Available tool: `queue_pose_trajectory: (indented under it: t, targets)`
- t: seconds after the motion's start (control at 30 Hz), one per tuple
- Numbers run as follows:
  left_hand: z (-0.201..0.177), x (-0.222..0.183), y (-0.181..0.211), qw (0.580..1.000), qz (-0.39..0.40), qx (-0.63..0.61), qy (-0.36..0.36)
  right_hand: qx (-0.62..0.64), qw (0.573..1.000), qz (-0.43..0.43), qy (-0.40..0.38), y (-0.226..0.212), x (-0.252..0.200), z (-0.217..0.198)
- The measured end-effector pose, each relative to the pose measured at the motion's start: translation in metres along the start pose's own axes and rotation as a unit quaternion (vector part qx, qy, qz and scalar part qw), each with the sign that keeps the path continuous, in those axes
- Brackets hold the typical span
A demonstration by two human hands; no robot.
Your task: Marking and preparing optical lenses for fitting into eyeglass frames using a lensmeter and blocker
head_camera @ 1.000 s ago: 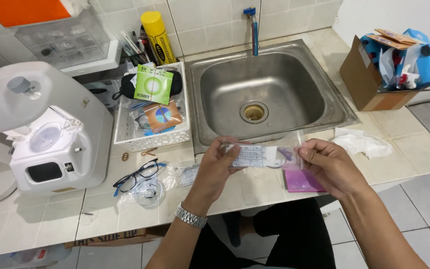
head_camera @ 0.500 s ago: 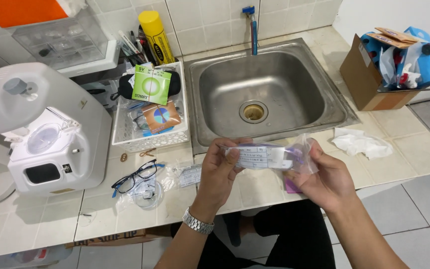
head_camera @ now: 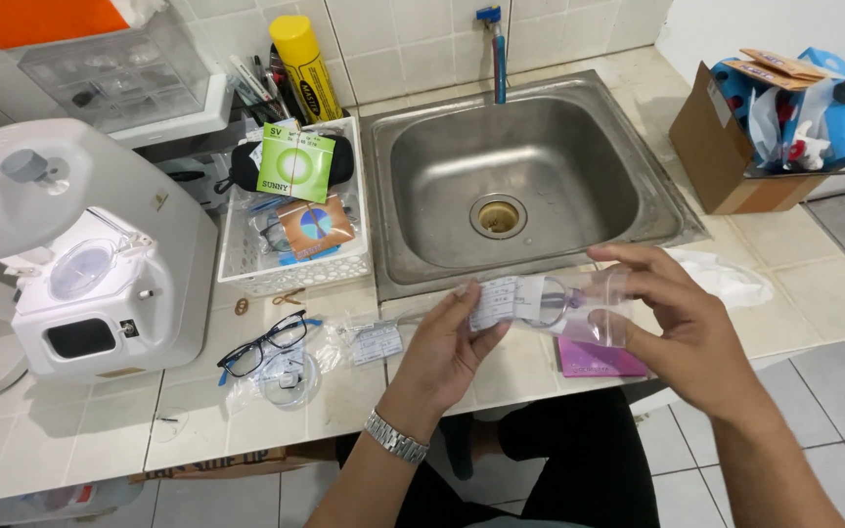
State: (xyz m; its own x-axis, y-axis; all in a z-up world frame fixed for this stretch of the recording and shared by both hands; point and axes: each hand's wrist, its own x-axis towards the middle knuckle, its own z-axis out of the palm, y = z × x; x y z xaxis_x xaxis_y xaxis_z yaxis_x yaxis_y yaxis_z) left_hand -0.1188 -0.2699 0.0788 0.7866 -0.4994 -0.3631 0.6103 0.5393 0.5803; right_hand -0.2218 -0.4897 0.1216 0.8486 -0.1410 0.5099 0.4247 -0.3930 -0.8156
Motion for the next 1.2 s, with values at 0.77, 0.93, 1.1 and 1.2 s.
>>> queue_pose_trajectory:
  t: [0.77, 0.93, 1.1, 1.2]
  targets:
    - [0.024, -0.034, 0.027, 0.991, -0.098, 0.088, 0.008, 0.147, 0.922, 0.358, 0.009, 0.025, 0.025, -0.008]
    - [0.003, -0.018, 0.025, 0.985, 0.003, 0.17, 0.026, 0.122, 0.969, 0.211, -0.043, 0.055, 0.011, -0.034]
    - [-0.01, -0.01, 0.026, 0.972, 0.082, 0.221, 0.004, 0.147, 0.975, 0.168, 0.004, 0.082, -0.002, -0.046]
    - [-0.003, -0.014, 0.031, 0.957, 0.041, 0.287, -0.001, 0.191, 0.973, 0.13, 0.004, 0.093, -0.011, -0.049]
